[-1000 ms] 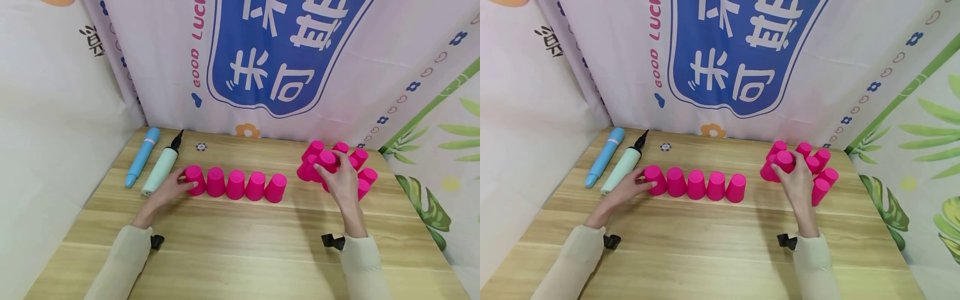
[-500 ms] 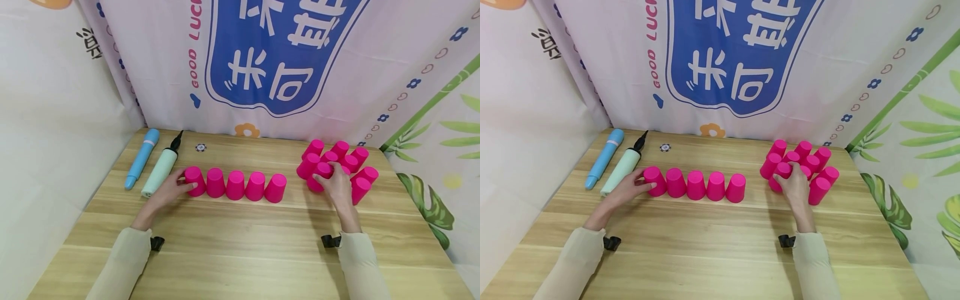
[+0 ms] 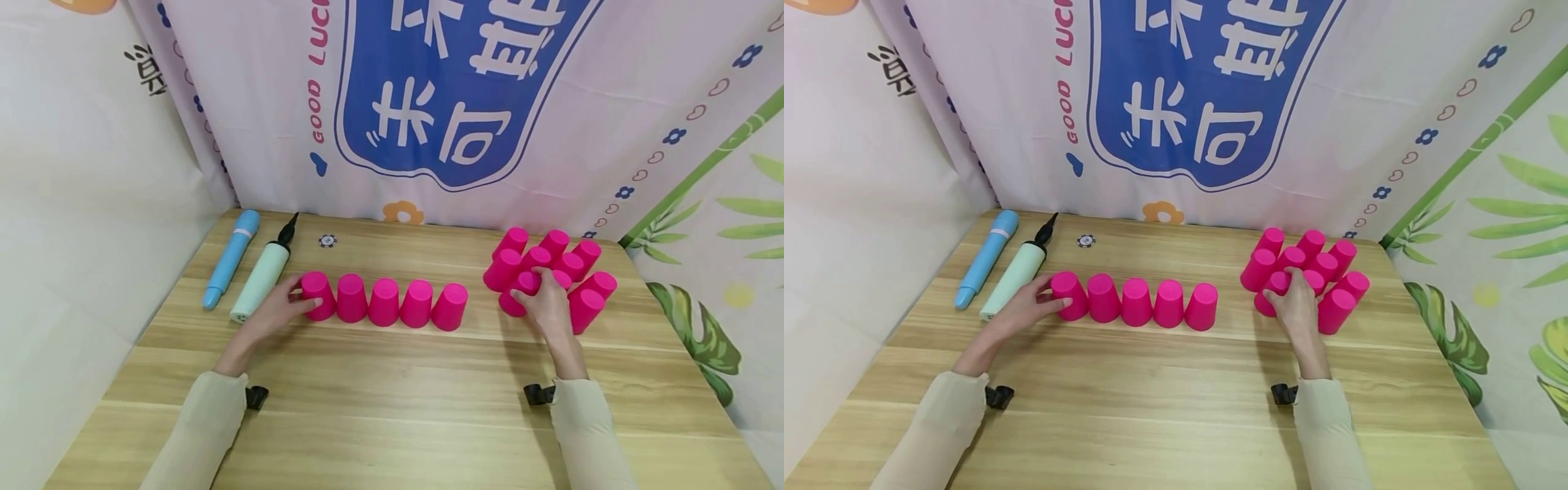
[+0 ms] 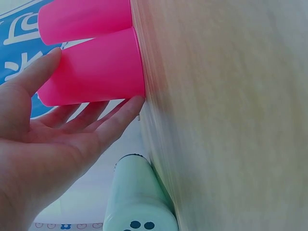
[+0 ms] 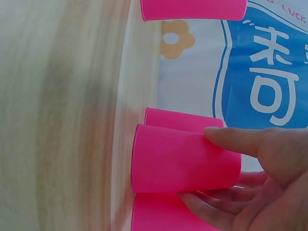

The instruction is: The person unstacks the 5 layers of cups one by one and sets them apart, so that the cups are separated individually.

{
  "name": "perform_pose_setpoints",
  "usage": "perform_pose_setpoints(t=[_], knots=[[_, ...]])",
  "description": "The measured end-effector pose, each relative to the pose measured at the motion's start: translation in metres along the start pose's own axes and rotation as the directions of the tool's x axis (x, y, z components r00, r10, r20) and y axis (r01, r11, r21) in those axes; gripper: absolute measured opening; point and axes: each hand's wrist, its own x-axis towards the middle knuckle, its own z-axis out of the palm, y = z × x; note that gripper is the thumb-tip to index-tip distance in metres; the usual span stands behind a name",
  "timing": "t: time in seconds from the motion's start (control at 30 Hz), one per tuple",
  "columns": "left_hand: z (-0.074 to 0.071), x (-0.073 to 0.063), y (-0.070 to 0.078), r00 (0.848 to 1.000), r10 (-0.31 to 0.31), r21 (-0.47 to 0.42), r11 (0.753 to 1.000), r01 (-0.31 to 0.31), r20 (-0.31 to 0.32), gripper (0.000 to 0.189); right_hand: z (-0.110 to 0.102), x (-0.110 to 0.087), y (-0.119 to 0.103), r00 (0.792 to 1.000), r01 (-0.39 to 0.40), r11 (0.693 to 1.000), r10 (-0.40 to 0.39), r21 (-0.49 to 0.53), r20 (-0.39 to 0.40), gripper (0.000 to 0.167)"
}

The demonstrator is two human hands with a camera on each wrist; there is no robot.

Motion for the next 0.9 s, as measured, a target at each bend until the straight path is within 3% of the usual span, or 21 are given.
perform_pose_setpoints(t=[0.13,0.27,0.4,0.47,0.57,0.67,0.77,0.9], knots=[[-0.001,0.001,0.001,1.0,0.0,0.001,1.0,0.0,0.003,0.068,-0.005,-0.002,-0.004,1.0,0.01,1.0,-0.01,-0.004,-0.008,0.066],[-0.001,0.0,0.002,1.0,0.005,0.008,1.0,-0.005,0.01,0.068,-0.012,-0.009,-0.014,0.996,0.042,0.999,-0.042,-0.006,-0.072,0.063],[-0.002,-0.001,0.005,1.0,0.003,0.021,1.0,-0.003,0.015,0.068,-0.017,-0.019,-0.035,0.979,0.143,0.989,-0.137,0.03,-0.148,0.06],[-0.001,-0.001,0.006,1.0,0.003,0.028,1.0,-0.003,0.016,0.069,-0.017,-0.024,-0.047,0.967,0.219,0.973,-0.206,0.076,-0.15,0.059],[-0.001,0.0,0.006,1.0,0.002,0.026,1.0,-0.003,0.014,0.07,-0.014,-0.03,-0.061,0.947,0.322,0.933,-0.314,0.161,-0.073,0.058],[0.0,0.0,0.004,1.0,0.005,0.02,1.0,-0.005,0.011,0.07,-0.003,-0.033,-0.068,0.924,0.352,0.908,-0.376,0.226,0.069,0.061],[0.0,0.001,0.002,1.0,0.002,0.005,1.0,-0.002,0.006,0.068,0.011,-0.033,-0.07,0.898,0.355,0.905,-0.4,0.233,0.186,0.065],[0.0,0.001,0.0,1.0,-0.001,-0.008,1.0,0.001,0.006,0.068,0.027,-0.033,-0.07,0.889,0.343,0.913,-0.392,0.223,0.237,0.064]])
